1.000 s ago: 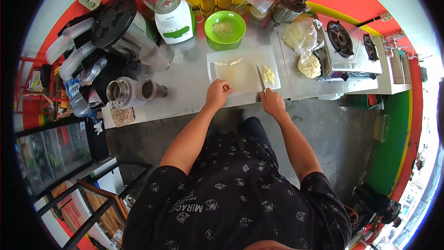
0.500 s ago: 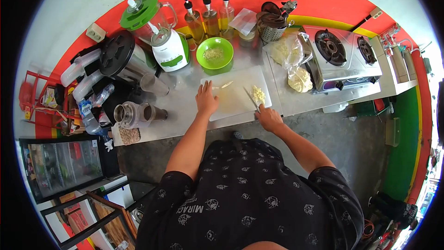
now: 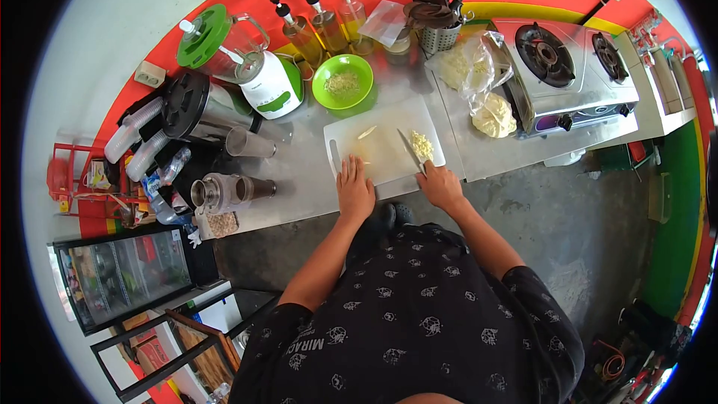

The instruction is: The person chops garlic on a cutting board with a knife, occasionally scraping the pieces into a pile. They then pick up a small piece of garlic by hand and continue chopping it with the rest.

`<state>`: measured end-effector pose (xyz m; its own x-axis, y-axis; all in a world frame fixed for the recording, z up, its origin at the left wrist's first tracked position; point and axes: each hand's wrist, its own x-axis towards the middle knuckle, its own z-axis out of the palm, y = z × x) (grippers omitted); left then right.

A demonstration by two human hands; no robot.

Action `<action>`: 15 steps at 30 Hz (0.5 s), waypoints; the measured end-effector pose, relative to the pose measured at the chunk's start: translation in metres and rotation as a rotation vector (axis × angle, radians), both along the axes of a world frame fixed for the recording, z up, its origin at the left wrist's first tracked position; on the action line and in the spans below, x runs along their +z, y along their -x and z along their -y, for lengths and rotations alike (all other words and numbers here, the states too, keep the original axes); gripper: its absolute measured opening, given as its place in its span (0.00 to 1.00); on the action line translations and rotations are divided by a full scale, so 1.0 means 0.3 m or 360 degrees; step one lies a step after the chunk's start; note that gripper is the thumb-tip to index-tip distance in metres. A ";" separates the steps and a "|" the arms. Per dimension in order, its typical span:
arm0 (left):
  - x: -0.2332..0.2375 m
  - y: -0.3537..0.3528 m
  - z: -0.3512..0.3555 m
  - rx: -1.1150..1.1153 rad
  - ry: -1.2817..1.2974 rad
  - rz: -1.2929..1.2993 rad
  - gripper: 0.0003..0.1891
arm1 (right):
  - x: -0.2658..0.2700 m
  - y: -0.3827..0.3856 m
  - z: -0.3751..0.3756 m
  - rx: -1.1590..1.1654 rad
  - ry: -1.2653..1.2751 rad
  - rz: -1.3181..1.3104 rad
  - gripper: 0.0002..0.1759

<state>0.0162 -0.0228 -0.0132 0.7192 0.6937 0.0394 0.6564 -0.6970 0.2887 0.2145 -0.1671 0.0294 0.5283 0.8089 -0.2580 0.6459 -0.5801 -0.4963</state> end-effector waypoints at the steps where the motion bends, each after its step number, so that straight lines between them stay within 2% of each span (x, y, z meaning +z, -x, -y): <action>1: 0.004 -0.016 0.009 0.0003 0.0006 0.0004 0.35 | -0.006 0.014 -0.004 0.0003 0.0006 0.0004 0.17; 6: 0.022 -0.073 0.042 -0.0032 0.0270 0.0111 0.39 | -0.012 0.062 0.000 0.0066 0.0046 0.0018 0.17; 7: 0.037 -0.073 0.046 -0.0019 0.0273 0.0119 0.39 | -0.013 0.056 -0.003 0.0080 0.0050 0.0025 0.17; 9: 0.065 -0.065 0.057 -0.0071 0.0244 0.0078 0.40 | -0.009 0.038 -0.011 -0.0184 0.0017 0.0076 0.17; 13: 0.068 -0.025 0.084 -0.0090 0.0140 -0.0015 0.38 | 0.006 0.044 -0.007 -0.0151 0.0056 0.0117 0.16; 15: 0.056 -0.015 0.091 -0.0117 0.0070 -0.0049 0.36 | 0.011 0.064 -0.009 -0.0008 -0.0040 -0.0006 0.16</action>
<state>0.0206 -0.0502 0.0035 0.7688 0.6394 -0.0126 0.6127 -0.7308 0.3007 0.1954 -0.1643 0.0326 0.5313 0.8126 -0.2396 0.6410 -0.5705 -0.5135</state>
